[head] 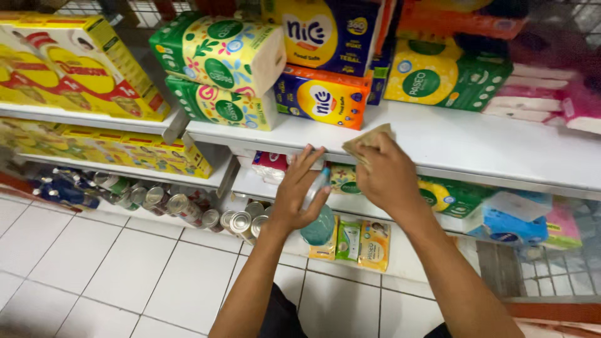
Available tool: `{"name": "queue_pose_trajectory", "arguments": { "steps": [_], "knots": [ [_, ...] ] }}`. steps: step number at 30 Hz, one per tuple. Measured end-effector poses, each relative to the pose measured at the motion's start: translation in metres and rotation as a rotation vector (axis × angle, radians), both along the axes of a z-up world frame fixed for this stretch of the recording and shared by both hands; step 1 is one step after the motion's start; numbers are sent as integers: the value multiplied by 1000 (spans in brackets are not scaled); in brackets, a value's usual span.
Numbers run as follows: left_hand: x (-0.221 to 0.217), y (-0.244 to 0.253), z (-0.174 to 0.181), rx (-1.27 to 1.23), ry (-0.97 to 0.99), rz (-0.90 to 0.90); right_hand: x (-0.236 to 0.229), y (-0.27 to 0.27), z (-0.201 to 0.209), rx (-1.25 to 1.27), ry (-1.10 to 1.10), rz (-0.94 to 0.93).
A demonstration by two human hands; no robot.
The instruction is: The person cleans the metal shelves of a display unit in a store using a spray bottle and a cloth. They spray the cleaning solution onto the shelf edges and wipe them down, moving from the lower shelves to the upper red shelf.
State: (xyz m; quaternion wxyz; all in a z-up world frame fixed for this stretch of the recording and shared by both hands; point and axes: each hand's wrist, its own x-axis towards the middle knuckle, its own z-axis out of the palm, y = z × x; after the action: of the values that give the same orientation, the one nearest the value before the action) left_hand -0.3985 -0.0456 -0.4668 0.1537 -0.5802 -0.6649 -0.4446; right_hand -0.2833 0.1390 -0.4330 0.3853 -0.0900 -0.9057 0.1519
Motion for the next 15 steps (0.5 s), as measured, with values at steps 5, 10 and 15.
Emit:
{"name": "queue_pose_trajectory", "arguments": {
  "steps": [5,10,15],
  "knots": [
    [-32,-48,-3,82,0,146,-83,-68,-6,44,2,97],
    [-56,-79,0,94,-13,251,-138,-101,-10,112,33,165],
    [-60,-75,2,36,96,273,-97,-67,6,37,59,220]
  ]
}}
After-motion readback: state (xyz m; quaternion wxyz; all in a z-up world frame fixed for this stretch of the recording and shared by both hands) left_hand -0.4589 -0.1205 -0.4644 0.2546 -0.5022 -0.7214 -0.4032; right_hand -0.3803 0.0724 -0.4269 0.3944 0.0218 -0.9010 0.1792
